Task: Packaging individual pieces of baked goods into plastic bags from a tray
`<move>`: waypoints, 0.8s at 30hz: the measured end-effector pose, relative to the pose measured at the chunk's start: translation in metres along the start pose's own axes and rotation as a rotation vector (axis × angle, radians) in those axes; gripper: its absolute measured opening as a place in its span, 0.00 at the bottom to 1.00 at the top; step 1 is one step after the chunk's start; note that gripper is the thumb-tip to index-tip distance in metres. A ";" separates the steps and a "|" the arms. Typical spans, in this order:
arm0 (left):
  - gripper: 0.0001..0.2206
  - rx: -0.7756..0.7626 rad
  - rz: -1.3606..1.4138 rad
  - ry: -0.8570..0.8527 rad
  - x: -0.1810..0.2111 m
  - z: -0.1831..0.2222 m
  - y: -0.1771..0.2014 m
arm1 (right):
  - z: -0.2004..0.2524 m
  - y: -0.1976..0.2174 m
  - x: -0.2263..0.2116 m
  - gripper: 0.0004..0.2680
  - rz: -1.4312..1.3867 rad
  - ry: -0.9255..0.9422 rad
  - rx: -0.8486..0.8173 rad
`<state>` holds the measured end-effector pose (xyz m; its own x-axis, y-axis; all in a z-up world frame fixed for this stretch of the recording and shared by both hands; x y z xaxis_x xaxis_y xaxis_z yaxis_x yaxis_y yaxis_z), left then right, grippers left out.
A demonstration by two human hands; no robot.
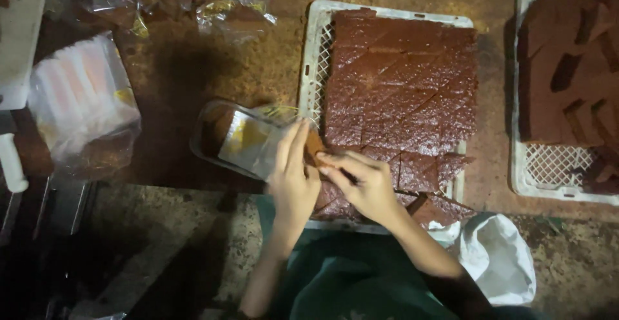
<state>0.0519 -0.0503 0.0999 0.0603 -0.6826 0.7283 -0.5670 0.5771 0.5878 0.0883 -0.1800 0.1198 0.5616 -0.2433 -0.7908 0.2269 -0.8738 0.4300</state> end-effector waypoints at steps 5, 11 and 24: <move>0.18 -0.013 0.178 -0.278 0.054 0.023 0.004 | 0.012 0.008 0.037 0.15 0.035 -0.155 0.096; 0.18 -0.019 0.293 -0.305 0.069 0.030 -0.004 | 0.046 0.020 0.060 0.20 0.208 -0.047 0.118; 0.10 -0.143 0.100 -0.151 0.022 0.017 0.013 | 0.034 0.210 0.095 0.28 0.438 -0.443 0.555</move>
<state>0.0315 -0.0652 0.1177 -0.1204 -0.6720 0.7307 -0.4407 0.6957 0.5672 0.1620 -0.4011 0.1198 0.1161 -0.6511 -0.7501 -0.4297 -0.7138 0.5531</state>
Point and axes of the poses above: each hand's wrist, its own z-axis away from the middle knuckle, its own y-axis out of the back of the hand, x = y × z, the point moved 6 cm from there along -z, towards the middle knuckle, and after that the axes turned 5 degrees about y, right-handed, at the moved point
